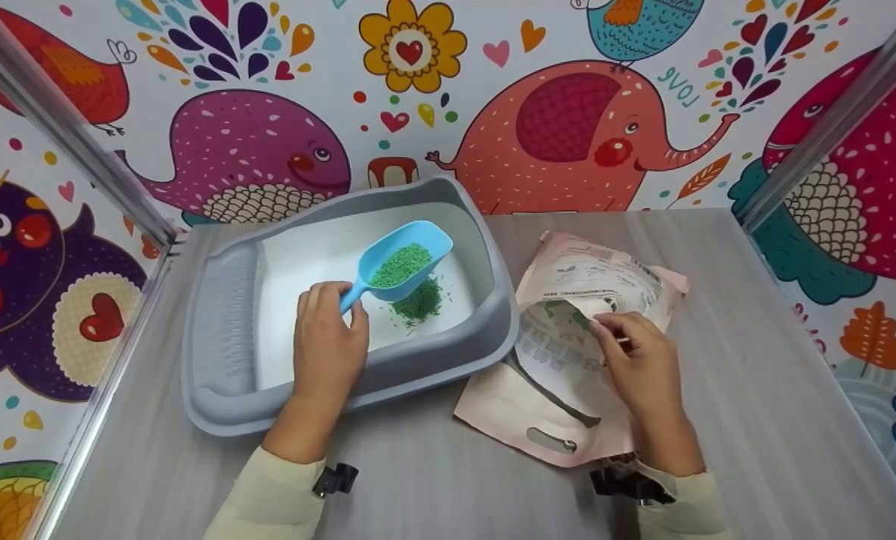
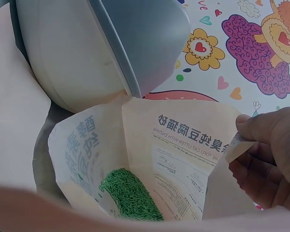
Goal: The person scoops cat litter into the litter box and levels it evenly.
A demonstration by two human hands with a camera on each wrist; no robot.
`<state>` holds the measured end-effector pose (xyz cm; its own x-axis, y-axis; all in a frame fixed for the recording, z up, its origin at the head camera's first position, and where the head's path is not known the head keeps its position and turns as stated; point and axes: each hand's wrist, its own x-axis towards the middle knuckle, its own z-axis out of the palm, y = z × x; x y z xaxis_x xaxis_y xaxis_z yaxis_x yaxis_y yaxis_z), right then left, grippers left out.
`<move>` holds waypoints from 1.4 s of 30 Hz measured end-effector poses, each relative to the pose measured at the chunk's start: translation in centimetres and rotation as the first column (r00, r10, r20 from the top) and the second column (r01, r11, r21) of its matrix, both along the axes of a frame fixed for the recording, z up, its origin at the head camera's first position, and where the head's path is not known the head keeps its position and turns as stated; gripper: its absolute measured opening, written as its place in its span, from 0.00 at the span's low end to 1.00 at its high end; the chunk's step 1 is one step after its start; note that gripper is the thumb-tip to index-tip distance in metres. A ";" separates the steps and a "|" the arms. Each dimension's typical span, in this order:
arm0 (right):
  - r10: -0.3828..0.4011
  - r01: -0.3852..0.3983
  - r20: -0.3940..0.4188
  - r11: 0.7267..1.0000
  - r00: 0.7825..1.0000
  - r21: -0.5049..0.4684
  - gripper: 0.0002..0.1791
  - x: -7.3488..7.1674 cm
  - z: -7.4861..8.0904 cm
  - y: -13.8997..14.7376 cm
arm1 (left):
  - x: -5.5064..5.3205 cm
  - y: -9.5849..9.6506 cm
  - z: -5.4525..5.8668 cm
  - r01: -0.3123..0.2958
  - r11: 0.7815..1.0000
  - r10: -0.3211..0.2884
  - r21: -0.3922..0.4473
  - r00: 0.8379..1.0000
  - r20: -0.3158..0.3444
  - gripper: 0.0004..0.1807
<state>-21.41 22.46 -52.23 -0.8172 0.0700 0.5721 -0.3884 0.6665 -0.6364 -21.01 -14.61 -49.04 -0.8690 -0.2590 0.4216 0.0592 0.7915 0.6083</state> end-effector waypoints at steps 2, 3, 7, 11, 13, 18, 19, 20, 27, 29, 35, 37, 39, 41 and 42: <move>0.003 -0.003 0.001 1.000 1.000 -0.003 0.05 0.0 0.0 0.0 | -0.1 -0.4 0.0 -0.005 1.000 0.006 -0.003 1.000 0.027 0.13; 0.004 -0.004 0.001 1.000 1.000 -0.004 0.05 0.0 0.0 0.0 | -0.2 -0.7 0.0 -0.009 1.000 0.009 -0.005 0.999 0.040 0.13; 0.004 -0.004 0.010 1.000 1.000 -0.006 0.05 0.0 -0.1 0.0 | -0.6 -1.7 -0.3 -0.025 0.999 0.028 -0.027 0.996 0.089 0.13; 0.003 -0.003 0.015 1.000 1.000 -0.001 0.05 0.0 -0.1 0.0 | -1.1 -2.8 -0.7 -0.038 0.997 0.045 -0.064 0.993 0.106 0.13; 0.004 -0.004 0.016 1.000 1.000 0.003 0.05 0.0 -0.2 0.1 | -1.3 -3.3 -0.9 -0.042 0.996 0.050 -0.078 0.993 0.106 0.13; 0.003 -0.003 0.025 1.000 1.000 0.006 0.05 0.0 -0.2 0.0 | -1.6 -4.3 -1.4 -0.047 0.994 0.057 -0.095 0.993 0.107 0.13; 0.003 -0.003 0.027 1.000 1.000 0.005 0.05 0.0 -0.2 0.0 | -1.7 -4.5 -1.4 -0.048 0.994 0.058 -0.098 0.992 0.108 0.13; 0.003 -0.003 0.029 1.000 1.000 0.005 0.05 0.0 -0.2 0.0 | -1.8 -4.6 -1.5 -0.047 0.994 0.058 -0.100 0.992 0.110 0.13; 0.012 -0.011 0.034 1.000 0.999 -0.015 0.05 0.1 0.1 -0.1 | -2.4 -4.9 -1.4 -0.023 0.990 0.039 -0.136 0.993 0.115 0.11; 0.012 -0.011 0.040 1.000 0.999 -0.019 0.05 0.1 0.1 -0.1 | -2.5 -5.0 -1.4 -0.014 0.988 0.031 -0.153 0.993 0.111 0.11; 0.004 -0.004 0.045 1.000 0.999 -0.010 0.05 0.2 0.1 -0.1 | -3.0 -5.3 -1.7 0.010 0.974 0.017 -0.227 0.993 0.116 0.11; 0.006 -0.006 0.040 1.000 0.999 -0.004 0.05 0.2 0.1 -0.1 | -3.1 -5.4 -1.7 0.016 0.964 0.017 -0.266 0.993 0.121 0.11; 0.011 -0.011 0.036 1.000 0.999 -0.002 0.05 0.2 0.1 -0.1 | -3.2 -5.5 -1.9 0.022 0.949 0.016 -0.314 0.993 0.117 0.10; 0.015 -0.015 0.035 1.000 0.999 0.000 0.05 0.2 0.0 -0.1 | -3.3 -5.4 -1.9 0.026 0.934 0.013 -0.357 0.994 0.107 0.09; 0.018 -0.018 0.034 1.000 0.999 -0.002 0.05 0.2 0.0 0.0 | -3.3 -5.3 -1.9 0.026 0.927 0.012 -0.374 0.995 0.100 0.09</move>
<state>-21.22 22.43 -52.21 -0.8373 0.0560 0.5439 -0.3788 0.6580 -0.6508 -24.26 -19.94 -50.98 -0.9125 -0.0928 0.3984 0.0203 0.9624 0.2708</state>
